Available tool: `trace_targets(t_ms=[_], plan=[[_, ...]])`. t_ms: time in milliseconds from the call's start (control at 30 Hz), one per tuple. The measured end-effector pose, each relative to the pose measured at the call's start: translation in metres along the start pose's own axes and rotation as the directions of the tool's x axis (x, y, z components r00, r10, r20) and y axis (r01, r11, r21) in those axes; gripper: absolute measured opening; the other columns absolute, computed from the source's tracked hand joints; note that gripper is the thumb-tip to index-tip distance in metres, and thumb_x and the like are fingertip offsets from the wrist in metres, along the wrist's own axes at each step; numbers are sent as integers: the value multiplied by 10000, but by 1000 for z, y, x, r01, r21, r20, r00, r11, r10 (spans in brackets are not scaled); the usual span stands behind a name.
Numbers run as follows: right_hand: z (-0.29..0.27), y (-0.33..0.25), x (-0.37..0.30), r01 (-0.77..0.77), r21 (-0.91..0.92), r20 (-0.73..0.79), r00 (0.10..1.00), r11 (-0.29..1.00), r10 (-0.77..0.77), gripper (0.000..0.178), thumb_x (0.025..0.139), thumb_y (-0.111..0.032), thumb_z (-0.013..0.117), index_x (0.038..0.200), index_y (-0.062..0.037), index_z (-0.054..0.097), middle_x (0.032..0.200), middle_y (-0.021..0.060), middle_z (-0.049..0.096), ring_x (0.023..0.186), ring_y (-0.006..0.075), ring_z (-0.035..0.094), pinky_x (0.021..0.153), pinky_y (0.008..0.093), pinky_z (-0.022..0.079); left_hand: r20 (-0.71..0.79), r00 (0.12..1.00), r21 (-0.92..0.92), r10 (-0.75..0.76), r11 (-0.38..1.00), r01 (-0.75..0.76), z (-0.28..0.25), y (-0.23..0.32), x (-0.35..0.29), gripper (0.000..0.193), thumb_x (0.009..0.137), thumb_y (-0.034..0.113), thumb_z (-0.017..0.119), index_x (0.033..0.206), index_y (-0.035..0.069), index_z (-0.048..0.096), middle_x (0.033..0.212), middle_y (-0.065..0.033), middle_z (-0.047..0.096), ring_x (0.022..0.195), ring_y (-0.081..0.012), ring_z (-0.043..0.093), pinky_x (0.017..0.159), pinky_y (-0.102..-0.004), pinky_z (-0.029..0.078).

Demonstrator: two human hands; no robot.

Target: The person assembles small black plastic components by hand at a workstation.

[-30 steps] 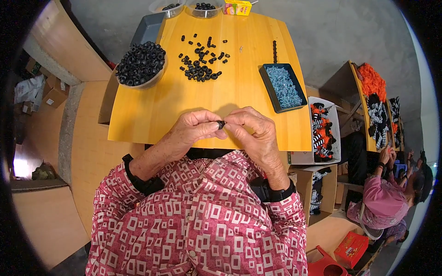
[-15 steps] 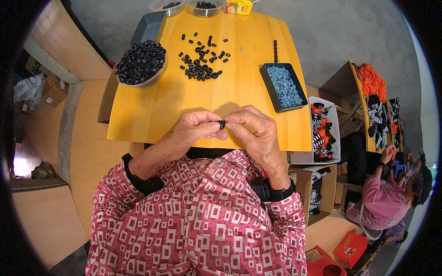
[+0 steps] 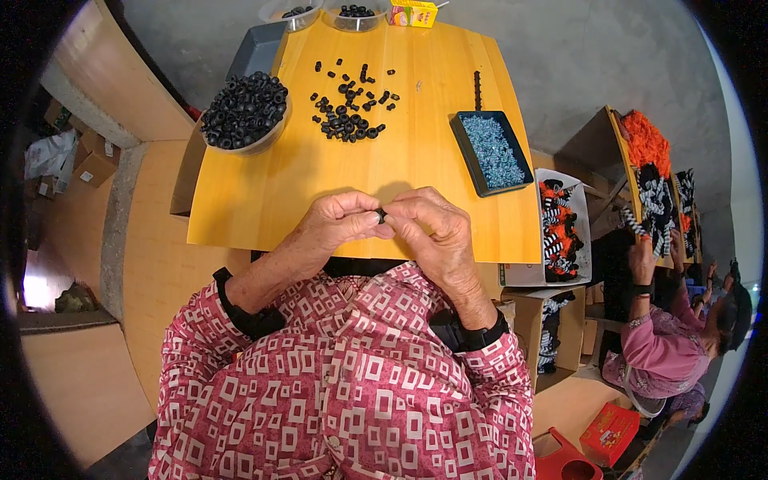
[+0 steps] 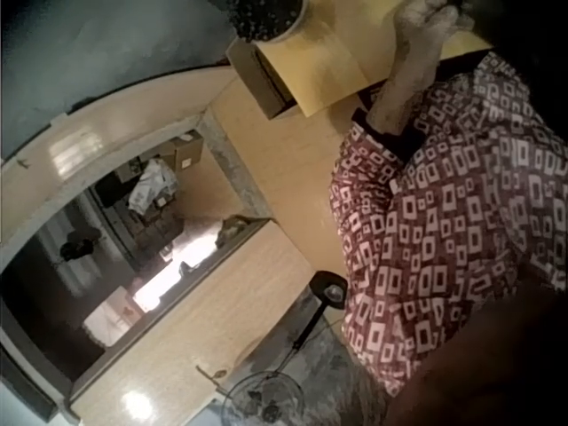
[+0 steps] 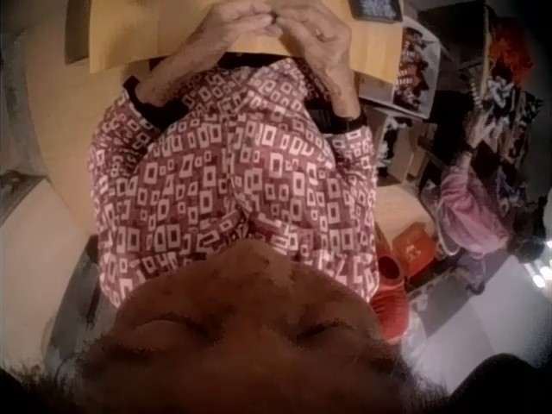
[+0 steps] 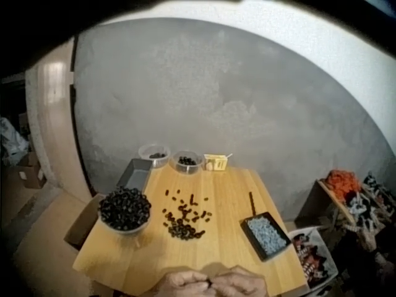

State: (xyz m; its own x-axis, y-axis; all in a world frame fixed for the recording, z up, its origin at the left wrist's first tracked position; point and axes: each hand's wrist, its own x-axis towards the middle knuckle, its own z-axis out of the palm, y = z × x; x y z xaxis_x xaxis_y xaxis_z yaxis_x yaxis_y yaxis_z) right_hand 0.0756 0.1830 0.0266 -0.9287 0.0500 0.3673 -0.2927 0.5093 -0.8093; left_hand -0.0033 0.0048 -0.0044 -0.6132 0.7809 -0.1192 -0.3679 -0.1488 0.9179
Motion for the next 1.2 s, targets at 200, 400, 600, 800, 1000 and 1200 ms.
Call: trace_targets(t_ms=[200, 400, 600, 800, 1000, 1200], plan=[[6, 7, -2, -11, 82, -23, 1000, 997, 13, 135, 825, 38, 685, 949, 1, 725, 905, 84, 645, 846, 169, 615, 744, 272, 501, 32, 999, 0, 22, 1000, -22, -1, -3, 1, 247, 981, 147, 563, 1137, -40, 598, 1039, -84, 656, 996, -155, 654, 917, -288, 516], [9, 12, -4, -10, 122, -53, 998, 992, 17, 171, 826, 39, 690, 985, -7, 733, 937, 71, 624, 872, 152, 600, 757, 266, 494, 39, 999, -81, -19, 997, 22, -3, -4, 2, 215, 971, 110, 575, 1125, -39, 581, 1076, -107, 644, 1005, -202, 666, 958, -343, 532], [8, 2, -2, -38, 47, -25, 999, 998, 39, 268, 766, 15, 759, 1031, -20, 735, 953, 74, 646, 906, 178, 594, 788, 283, 481, 36, 999, -114, -21, 993, 25, -5, -2, 0, 308, 976, 189, 575, 1164, -54, 582, 1068, -110, 638, 1001, -182, 656, 948, -303, 520], [4, -9, 1, 80, -246, -23, 996, 966, -88, 413, 746, -76, 787, 1136, -13, 665, 991, 131, 643, 914, 275, 615, 805, 357, 509, -33, 999, -56, -22, 998, 20, -5, -2, 0, 346, 972, 214, 573, 1181, -61, 583, 1048, -91, 631, 1001, -157, 639, 939, -293, 508], [7, -10, 7, 273, -610, 59, 952, 744, -300, 412, 726, -180, 802, 1065, 6, 660, 942, 114, 642, 845, 268, 588, 735, 381, 468, -79, 997, 81, 4, 997, 3, -7, -9, 4, 351, 948, 227, 602, 1171, -43, 618, 1014, -44, 629, 963, -107, 589, 863, -265, 469], [7, -8, 8, 364, -672, 169, 923, 645, -345, 373, 708, -172, 816, 1001, 10, 674, 923, 121, 652, 811, 263, 596, 701, 365, 460, -117, 993, 138, 2, 990, 15, -6, -7, 3, 347, 940, 223, 608, 1163, -42, 633, 1008, -55, 633, 952, -104, 583, 859, -273, 472]])
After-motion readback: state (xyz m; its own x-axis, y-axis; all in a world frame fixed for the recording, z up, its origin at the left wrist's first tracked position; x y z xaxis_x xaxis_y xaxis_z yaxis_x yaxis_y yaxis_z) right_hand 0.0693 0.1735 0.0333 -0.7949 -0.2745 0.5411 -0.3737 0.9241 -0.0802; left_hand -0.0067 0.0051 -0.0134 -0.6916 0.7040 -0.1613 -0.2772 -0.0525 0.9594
